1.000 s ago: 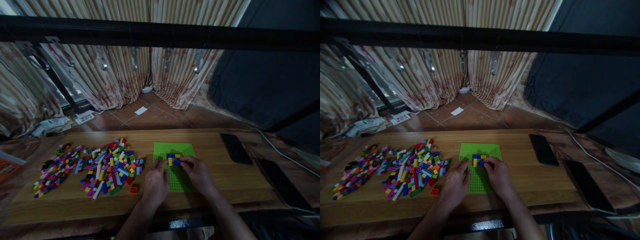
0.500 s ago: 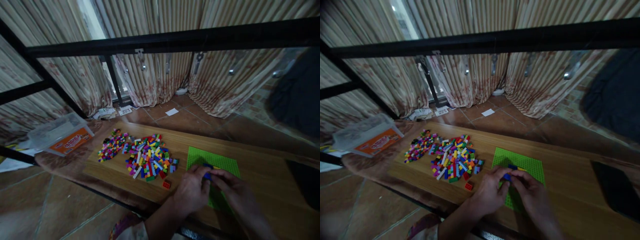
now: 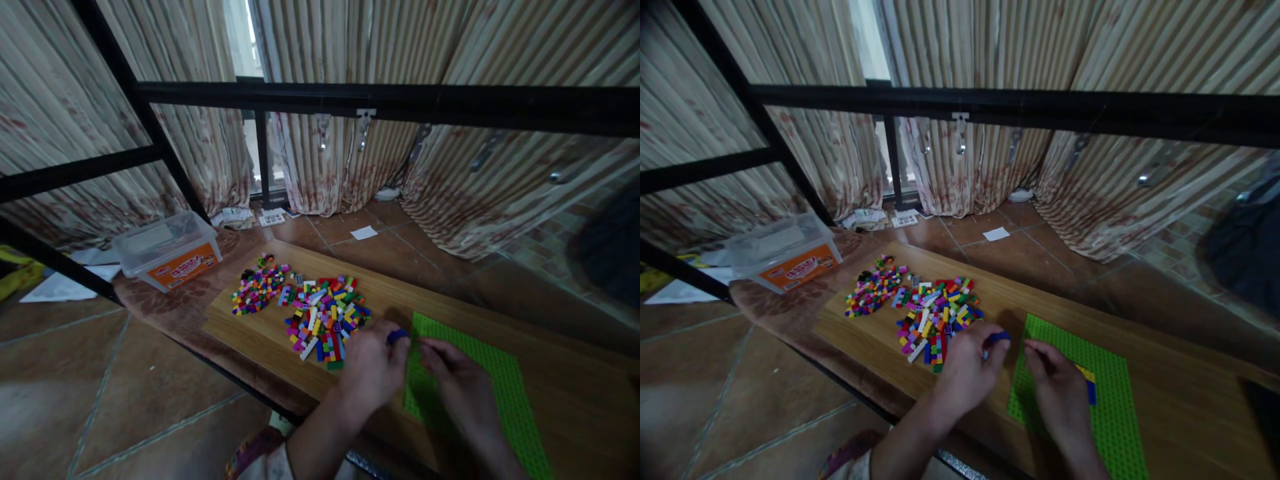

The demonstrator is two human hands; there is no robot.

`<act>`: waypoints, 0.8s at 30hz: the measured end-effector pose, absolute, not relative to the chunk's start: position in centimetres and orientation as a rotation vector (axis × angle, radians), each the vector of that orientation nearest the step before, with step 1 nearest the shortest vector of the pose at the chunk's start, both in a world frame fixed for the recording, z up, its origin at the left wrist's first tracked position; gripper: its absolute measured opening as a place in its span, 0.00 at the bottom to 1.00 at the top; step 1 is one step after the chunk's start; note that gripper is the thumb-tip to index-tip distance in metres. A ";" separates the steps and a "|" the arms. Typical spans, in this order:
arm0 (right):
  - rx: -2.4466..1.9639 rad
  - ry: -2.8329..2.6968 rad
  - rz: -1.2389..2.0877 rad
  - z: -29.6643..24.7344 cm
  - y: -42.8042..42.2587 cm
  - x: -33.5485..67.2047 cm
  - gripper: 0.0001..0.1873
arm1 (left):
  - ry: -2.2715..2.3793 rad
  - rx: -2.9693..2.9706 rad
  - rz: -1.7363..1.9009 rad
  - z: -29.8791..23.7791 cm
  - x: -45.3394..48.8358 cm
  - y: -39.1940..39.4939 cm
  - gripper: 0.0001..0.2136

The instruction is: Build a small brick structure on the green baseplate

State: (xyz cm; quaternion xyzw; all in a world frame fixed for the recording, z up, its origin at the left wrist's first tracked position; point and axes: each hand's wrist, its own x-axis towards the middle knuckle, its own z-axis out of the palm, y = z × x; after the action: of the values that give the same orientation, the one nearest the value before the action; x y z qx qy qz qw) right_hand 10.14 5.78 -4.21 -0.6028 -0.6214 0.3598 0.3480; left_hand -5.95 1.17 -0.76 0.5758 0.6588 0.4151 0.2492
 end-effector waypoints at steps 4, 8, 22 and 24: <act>-1.328 -1.799 0.953 -4.0 6.4 5.3 0.16 | 2.099 1.464 1.055 -0.2 -11.2 1.3 0.08; -1.287 -1.984 0.884 -4.0 8.0 1.5 0.15 | 2.265 1.499 0.871 -0.1 -13.3 0.3 0.09; -1.207 -2.477 0.526 -5.2 17.5 -3.8 0.14 | 2.150 1.658 0.494 -0.8 -11.3 0.0 0.12; -1.197 -2.498 0.532 -5.5 17.2 -3.5 0.14 | 2.163 1.648 0.487 -0.7 -11.6 0.1 0.14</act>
State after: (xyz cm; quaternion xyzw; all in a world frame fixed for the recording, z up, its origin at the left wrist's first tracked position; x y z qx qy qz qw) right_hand -3.49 17.19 -5.45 -0.4189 -0.8742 0.1864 0.1598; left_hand -11.59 0.08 -0.71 0.5860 0.7689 0.1730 0.1884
